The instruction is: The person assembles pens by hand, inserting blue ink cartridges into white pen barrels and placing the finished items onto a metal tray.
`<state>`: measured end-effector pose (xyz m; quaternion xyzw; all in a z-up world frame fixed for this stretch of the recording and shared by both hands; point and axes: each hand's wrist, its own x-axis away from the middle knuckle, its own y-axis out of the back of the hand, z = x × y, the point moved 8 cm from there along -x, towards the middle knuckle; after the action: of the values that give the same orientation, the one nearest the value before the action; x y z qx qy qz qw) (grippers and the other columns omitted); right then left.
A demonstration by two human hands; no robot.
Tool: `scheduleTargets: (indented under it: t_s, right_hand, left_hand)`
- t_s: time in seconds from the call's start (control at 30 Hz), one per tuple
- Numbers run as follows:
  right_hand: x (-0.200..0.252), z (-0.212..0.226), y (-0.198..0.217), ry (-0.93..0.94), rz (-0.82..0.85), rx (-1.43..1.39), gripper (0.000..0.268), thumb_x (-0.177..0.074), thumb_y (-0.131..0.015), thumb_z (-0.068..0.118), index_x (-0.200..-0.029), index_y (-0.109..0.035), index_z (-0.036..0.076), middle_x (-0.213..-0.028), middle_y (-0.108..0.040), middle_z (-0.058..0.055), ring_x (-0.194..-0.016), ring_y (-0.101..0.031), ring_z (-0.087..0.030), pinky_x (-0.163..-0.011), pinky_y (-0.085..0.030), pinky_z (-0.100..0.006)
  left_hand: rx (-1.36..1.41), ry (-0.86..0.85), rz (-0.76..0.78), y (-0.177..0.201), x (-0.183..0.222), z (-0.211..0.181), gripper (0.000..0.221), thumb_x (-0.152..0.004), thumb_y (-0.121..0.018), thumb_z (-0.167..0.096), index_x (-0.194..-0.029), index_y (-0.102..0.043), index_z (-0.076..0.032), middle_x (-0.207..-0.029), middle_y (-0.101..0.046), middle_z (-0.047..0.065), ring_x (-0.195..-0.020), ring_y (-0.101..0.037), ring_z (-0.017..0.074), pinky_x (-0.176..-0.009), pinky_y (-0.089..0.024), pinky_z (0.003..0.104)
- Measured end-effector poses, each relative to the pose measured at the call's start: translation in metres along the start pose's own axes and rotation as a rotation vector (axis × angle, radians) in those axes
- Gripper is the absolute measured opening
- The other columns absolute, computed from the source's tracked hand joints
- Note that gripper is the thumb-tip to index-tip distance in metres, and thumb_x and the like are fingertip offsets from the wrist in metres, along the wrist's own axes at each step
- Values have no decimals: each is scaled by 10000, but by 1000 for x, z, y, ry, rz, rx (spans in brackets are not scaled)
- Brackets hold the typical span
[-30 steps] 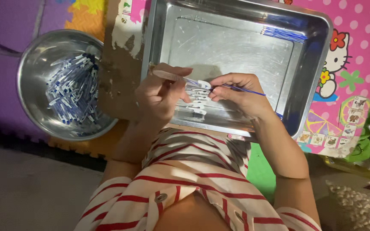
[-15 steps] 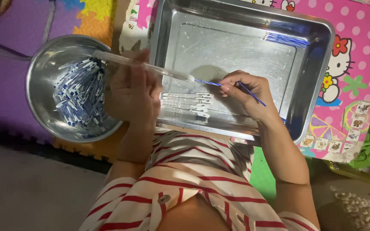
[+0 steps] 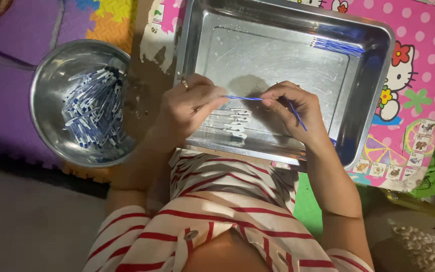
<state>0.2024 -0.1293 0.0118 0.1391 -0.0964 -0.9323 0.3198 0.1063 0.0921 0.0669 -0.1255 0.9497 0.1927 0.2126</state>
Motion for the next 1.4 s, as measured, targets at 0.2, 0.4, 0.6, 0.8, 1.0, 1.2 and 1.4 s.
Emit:
scheduleTargets:
  t_s: [0.2, 0.4, 0.6, 0.8, 1.0, 1.2, 1.4]
  right_hand:
    - [0, 24, -10, 41, 30, 177, 100, -984, -791, 52, -1074, -802, 11, -933, -740, -170, -825, -700, -301, -801, -524, -389]
    - [4, 33, 17, 63, 62, 677, 46, -960, -819, 88, -1001, -804, 75, -905, -736, -106, -875, -722, -335, -799, -560, -439]
    - [-12, -30, 147, 91, -189, 1081, 196, -985, -842, -79, -1112, -867, 68, -1224, -724, -146, -1122, -639, -371, -745, -497, -481]
    - [-28, -95, 179, 289, -181, 1500, 307, -590, -821, 138, -879, -755, 218, -905, -717, 10, -745, -628, -274, -695, -384, -400]
    - [-32, -124, 174, 252, -148, 1777, 145, -749, -713, 227, -888, -731, 267, -899, -681, 16, -845, -606, -261, -817, -386, -408]
    - [-34, -73, 138, 297, -183, 1631, 304, -905, -737, 174, -1154, -859, 299, -1092, -797, 27, -999, -653, -242, -837, -395, -405]
    - [-45, 27, 17, -37, 93, 282, 311, -1101, -696, 214, -1313, -710, -14, -1171, -787, -149, -969, -724, -182, -878, -560, -289]
  left_hand:
    - [-231, -113, 225, -10, -7, -6, 47, -969, -750, 63, -945, -720, 37, -733, -653, 143, -495, -600, 217, -480, -476, 300]
    - [-479, 169, 902, -60, -10, 91, 197, -1063, -561, -56, -970, -730, -19, -1154, -672, 191, -623, -644, 202, -619, -556, 398]
    - [-720, -446, 173, -52, -82, 126, 45, -1015, -849, -99, -991, -815, -117, -809, -730, 22, -599, -632, 99, -444, -471, 182]
    - [-1019, -142, 476, -93, -114, 185, 294, -859, -688, 181, -862, -764, -103, -750, -658, 41, -632, -655, 188, -471, -569, 355]
    - [-966, -126, 425, -89, -113, 202, 116, -933, -818, -77, -834, -763, -102, -859, -687, 95, -630, -684, 313, -458, -524, 455]
    - [-227, 174, 289, -69, -99, 121, 276, -1189, -405, -163, -1301, -604, -8, -783, -549, -18, -492, -369, 29, -359, -258, 211]
    - [501, 114, 235, -77, -77, 23, 348, -1150, -293, -443, -1191, -403, -115, -1309, -718, 208, -1179, -700, 350, -1066, -517, 442]
